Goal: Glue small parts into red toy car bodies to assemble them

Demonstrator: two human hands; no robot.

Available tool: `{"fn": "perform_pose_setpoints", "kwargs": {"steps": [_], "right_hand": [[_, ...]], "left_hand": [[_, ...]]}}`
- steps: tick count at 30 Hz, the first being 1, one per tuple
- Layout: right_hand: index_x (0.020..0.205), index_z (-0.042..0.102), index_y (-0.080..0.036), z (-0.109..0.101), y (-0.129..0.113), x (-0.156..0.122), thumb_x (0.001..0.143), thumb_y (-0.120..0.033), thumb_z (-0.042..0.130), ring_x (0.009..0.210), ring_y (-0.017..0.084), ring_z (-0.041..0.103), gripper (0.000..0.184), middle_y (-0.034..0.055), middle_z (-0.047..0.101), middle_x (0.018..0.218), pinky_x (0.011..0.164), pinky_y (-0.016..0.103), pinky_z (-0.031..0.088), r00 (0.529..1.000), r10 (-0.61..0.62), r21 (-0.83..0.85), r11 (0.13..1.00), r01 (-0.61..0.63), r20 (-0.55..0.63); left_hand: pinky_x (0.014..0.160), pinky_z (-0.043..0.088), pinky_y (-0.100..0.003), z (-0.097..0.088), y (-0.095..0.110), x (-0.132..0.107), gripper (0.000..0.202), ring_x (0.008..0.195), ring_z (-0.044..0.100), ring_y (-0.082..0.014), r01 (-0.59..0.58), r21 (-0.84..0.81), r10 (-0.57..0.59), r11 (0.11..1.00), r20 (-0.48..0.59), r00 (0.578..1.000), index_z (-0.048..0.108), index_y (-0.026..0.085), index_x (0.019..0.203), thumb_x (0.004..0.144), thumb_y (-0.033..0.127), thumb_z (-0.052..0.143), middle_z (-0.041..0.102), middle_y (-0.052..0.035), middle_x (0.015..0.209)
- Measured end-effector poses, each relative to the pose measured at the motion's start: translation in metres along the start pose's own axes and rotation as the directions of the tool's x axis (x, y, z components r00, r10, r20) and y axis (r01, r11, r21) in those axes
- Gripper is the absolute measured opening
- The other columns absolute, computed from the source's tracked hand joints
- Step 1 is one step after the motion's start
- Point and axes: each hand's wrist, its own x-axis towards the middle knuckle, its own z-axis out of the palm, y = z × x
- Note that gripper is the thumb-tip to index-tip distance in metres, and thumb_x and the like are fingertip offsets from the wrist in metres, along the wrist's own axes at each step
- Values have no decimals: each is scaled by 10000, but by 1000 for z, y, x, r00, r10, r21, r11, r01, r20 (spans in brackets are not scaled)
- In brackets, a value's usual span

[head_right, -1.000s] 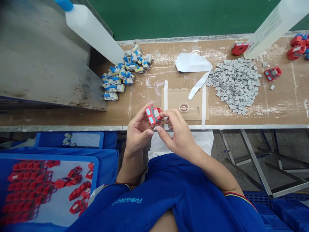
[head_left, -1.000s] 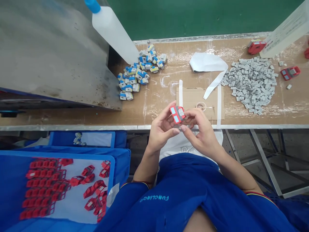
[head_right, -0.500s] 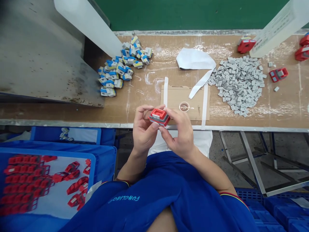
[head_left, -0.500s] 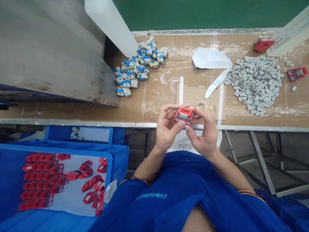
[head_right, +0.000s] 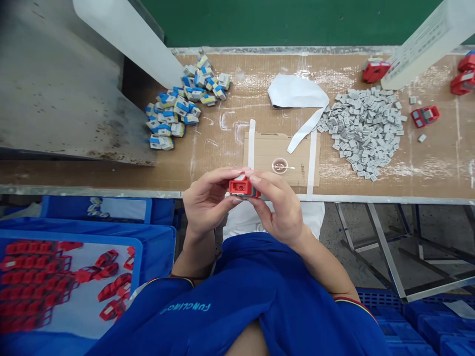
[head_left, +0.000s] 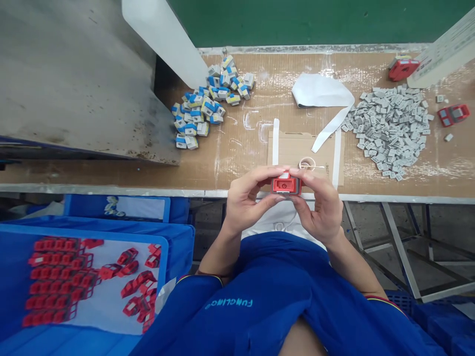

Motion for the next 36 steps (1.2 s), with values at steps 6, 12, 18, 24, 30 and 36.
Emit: {"fn": "perform_pose_setpoints", "kwargs": {"steps": [6,12,18,24,30,36], "right_hand": [[1326,710,-296,1,-7,1,990,-108,724,1184,236,771,386,98,773,1288,993,408,695,994,100,-6,995,-100,42],[1258,669,-300,20,-12,-11,1051,-243,681,1200,213,762,216,81,710,1227,960,374,699,922,387,335,870,-360,-15],[1107,764,-288,4,-13,0,995,-199,741,1143,252,728,146,78,697,1172,968,470,657,960,280,-33,959,-280,-13],[1094,742,-258,-8,-25,18,986,-118,730,899,191,734,177,43,721,998,781,352,633,989,125,-196,975,-107,83],[975,709,-252,-6,-27,19,964,-86,735,828,168,734,169,12,719,903,698,303,605,989,123,-217,971,-103,82],[891,717,-250,-2,-21,16,964,-107,723,715,150,680,160,-19,654,790,633,292,558,984,159,-184,973,-142,80]], "left_hand": [[1102,646,-375,-6,-1,-1,641,1269,772,-248,-115,129,116,985,-2,993,716,304,1461,861,300,940,804,-99,1358],[1099,623,-368,5,-2,-7,575,1239,767,-238,-67,99,75,993,-75,994,693,290,1504,952,328,851,796,-105,1348],[1057,635,-350,-4,-3,-9,538,1218,772,-234,-4,129,3,992,12,1000,691,280,1496,972,244,810,790,-120,1351],[934,678,-341,-12,-1,1,476,1135,780,-237,-97,162,87,982,71,994,747,261,1407,946,326,847,797,-124,1257],[1014,681,-352,-14,-3,6,460,1190,805,-242,-84,92,72,992,121,990,745,286,1426,972,252,811,811,-118,1336],[1091,670,-399,-19,1,4,446,1202,816,-257,-93,164,73,982,123,990,766,283,1399,961,219,814,817,-108,1354]]}}
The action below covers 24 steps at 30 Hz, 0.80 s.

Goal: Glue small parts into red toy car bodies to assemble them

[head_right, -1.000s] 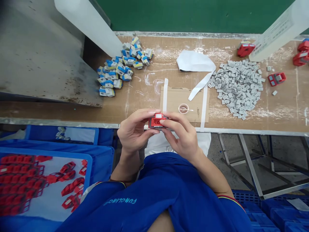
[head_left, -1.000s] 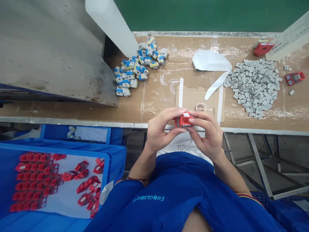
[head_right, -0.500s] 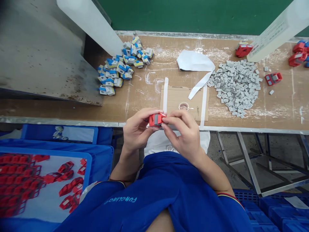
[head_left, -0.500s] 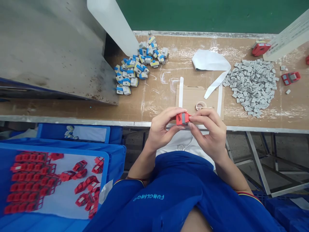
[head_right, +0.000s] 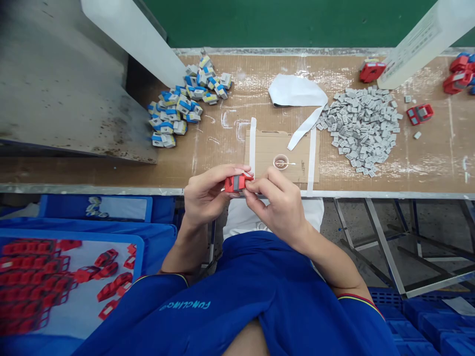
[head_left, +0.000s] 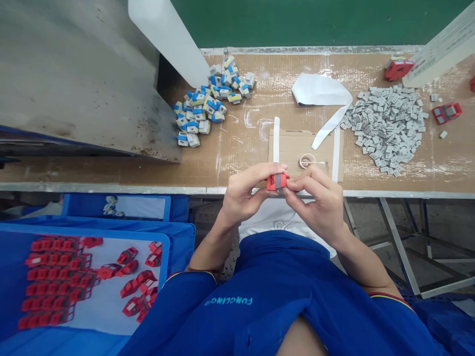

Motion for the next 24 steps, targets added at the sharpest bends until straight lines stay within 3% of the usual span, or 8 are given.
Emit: {"fn": "perform_pose_setpoints", "kwargs": {"steps": [6,10,15,21,24], "right_hand": [[984,802,-267,-7,-1,3,939,-111,806,809,171,763,163,3,776,889,696,311,625,999,40,122,992,-42,20],[1023,812,-277,-11,-6,3,949,-119,795,831,175,781,176,14,813,939,710,324,651,999,39,117,992,-41,21],[1033,796,-266,-7,-6,1,951,-102,764,821,168,768,186,18,808,934,691,313,640,1000,-15,91,996,17,-19],[954,777,-261,-2,-4,0,920,-103,774,735,158,708,161,-5,750,843,628,306,589,1000,-3,211,977,6,-13],[932,754,-261,1,-6,0,911,-100,774,720,155,688,164,-17,721,813,619,308,575,999,-17,218,976,24,-33]], "left_hand": [[1090,673,-425,-6,1,5,460,1225,809,-267,-52,-17,53,998,18,998,779,306,1383,933,242,853,817,-104,1357],[1067,686,-420,-6,1,3,459,1244,803,-272,18,-110,-17,994,10,1000,775,326,1393,943,276,849,803,-100,1391],[1091,668,-386,-4,2,1,555,1217,811,-258,18,-73,-17,997,23,1000,723,298,1476,938,313,862,822,-106,1343],[1041,692,-410,-5,2,2,441,1136,836,-274,-45,-84,45,995,3,999,785,286,1379,957,402,837,850,-103,1255],[1023,701,-418,-6,4,3,417,1123,841,-276,-61,-91,62,994,13,998,784,297,1373,965,368,829,853,-93,1247]]}}
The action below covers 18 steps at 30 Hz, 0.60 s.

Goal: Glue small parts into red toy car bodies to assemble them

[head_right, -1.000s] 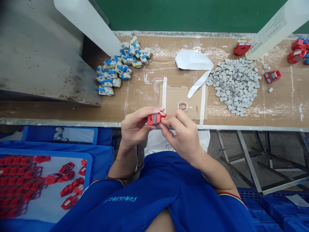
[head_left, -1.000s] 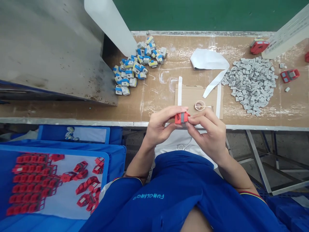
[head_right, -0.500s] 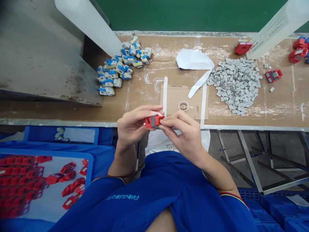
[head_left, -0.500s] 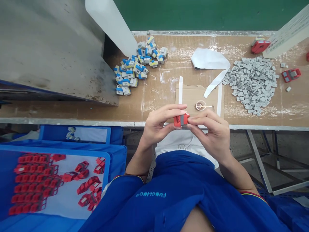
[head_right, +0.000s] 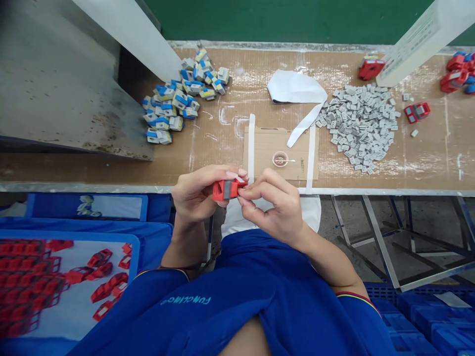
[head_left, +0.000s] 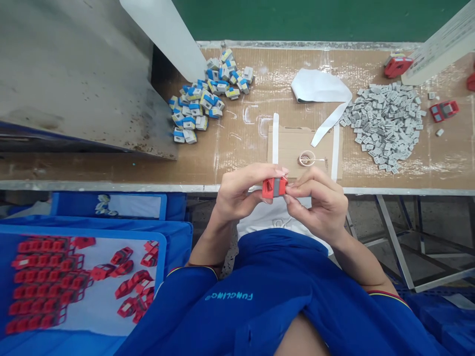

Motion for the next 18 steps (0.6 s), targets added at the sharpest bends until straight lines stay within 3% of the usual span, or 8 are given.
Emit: {"fn": "perform_pose_setpoints", "kwargs": {"steps": [6,12,18], "right_hand": [[956,716,-255,4,0,1,933,-90,759,746,158,713,172,-9,729,845,624,311,593,998,-53,-69,996,52,-16],[1073,748,-270,7,-1,0,990,-178,767,894,191,765,126,42,760,1009,733,357,658,985,-169,-144,974,172,33],[964,688,-253,10,-8,-3,975,-129,748,978,209,755,138,64,784,1087,842,385,642,981,-177,-262,946,191,77]], "left_hand": [[1026,708,-431,-3,-3,-2,429,1138,838,-276,17,-14,-17,1000,7,1000,771,313,1392,970,370,824,838,-95,1295],[955,732,-403,-4,-9,-4,374,1106,851,-272,0,-203,-8,979,-36,999,802,337,1323,964,437,826,846,-95,1275],[938,730,-382,-9,-11,-11,337,1047,858,-272,59,-186,-67,981,-36,997,845,286,1207,904,427,890,861,-112,1202]]}}
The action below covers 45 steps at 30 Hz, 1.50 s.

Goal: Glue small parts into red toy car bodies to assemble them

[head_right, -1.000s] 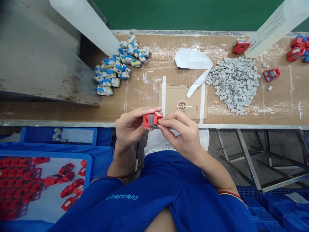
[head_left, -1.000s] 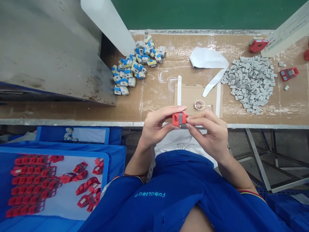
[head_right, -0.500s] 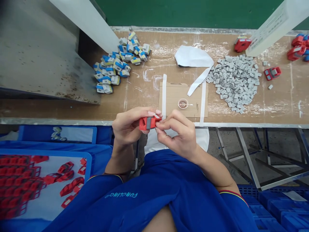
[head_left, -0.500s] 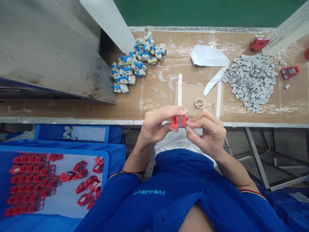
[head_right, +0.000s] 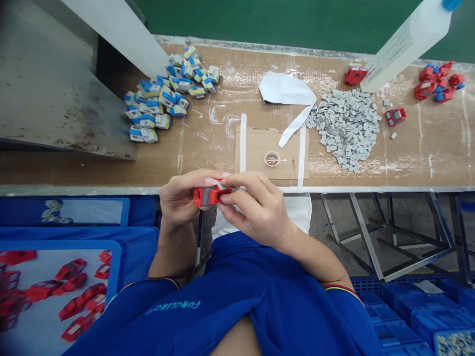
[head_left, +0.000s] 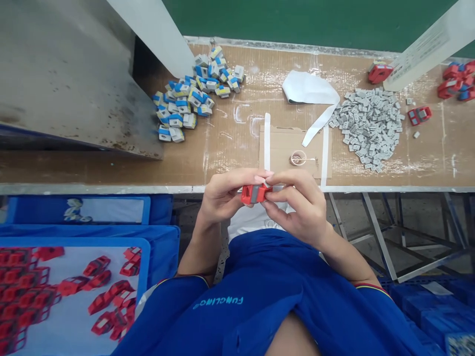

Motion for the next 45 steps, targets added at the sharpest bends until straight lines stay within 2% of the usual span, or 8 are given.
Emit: {"fn": "perform_pose_setpoints", "kwargs": {"steps": [9,18,23,27,33,37,41,45], "right_hand": [[910,624,-239,13,0,-10,990,-130,698,854,198,685,155,61,738,958,724,351,586,1000,-6,43,999,5,25],[943,628,-234,10,-7,-17,1018,-162,686,921,199,740,119,72,756,992,764,334,609,997,48,79,996,-52,55],[1008,662,-228,-2,0,-16,1035,-138,658,935,203,750,95,86,775,1032,790,330,606,991,50,35,998,-54,128],[1052,684,-229,-2,11,-12,1061,-147,637,900,201,746,95,74,794,1004,804,335,608,986,27,-25,999,-23,167],[1107,712,-226,-5,25,-11,1064,-174,650,928,202,775,92,77,822,1017,817,341,635,985,26,-27,999,-22,173],[1092,739,-255,-23,40,-23,1036,-170,676,866,199,777,119,48,821,962,758,340,626,988,151,-9,988,-151,26],[1114,749,-260,-31,66,-46,1002,-233,734,667,150,660,116,-4,741,819,603,290,538,880,380,-32,914,-405,-285],[1210,720,-240,-22,87,-66,979,-367,765,648,139,645,268,-3,737,842,577,276,538,799,560,91,827,-555,-217]], "left_hand": [[1074,686,-333,-11,9,-17,433,1211,818,-269,-10,99,-1,995,108,994,771,286,1419,987,272,792,823,-93,1345],[996,681,-287,-8,17,-25,441,1173,833,-252,41,172,-59,984,104,993,765,262,1407,972,293,825,840,-123,1292],[972,663,-285,-5,14,-23,418,1076,836,-226,52,346,-92,937,102,991,791,231,1318,923,339,878,859,-116,1195],[925,666,-269,1,7,-25,467,1053,834,-220,163,401,-218,901,94,971,754,194,1347,922,346,873,848,-119,1194],[941,678,-284,16,-12,-26,491,1068,832,-215,387,196,-400,901,28,916,699,184,1425,956,289,795,823,-130,1261],[992,660,-317,17,-25,-18,444,1141,814,-241,442,154,-444,884,-22,896,741,198,1356,932,298,826,817,-131,1294],[955,648,-322,15,-39,-11,419,1094,811,-235,413,165,-416,896,-15,909,768,205,1330,934,324,837,824,-124,1259],[958,627,-325,16,-49,-8,399,1089,802,-230,325,245,-336,913,5,942,778,213,1329,952,336,825,831,-111,1213]]}}
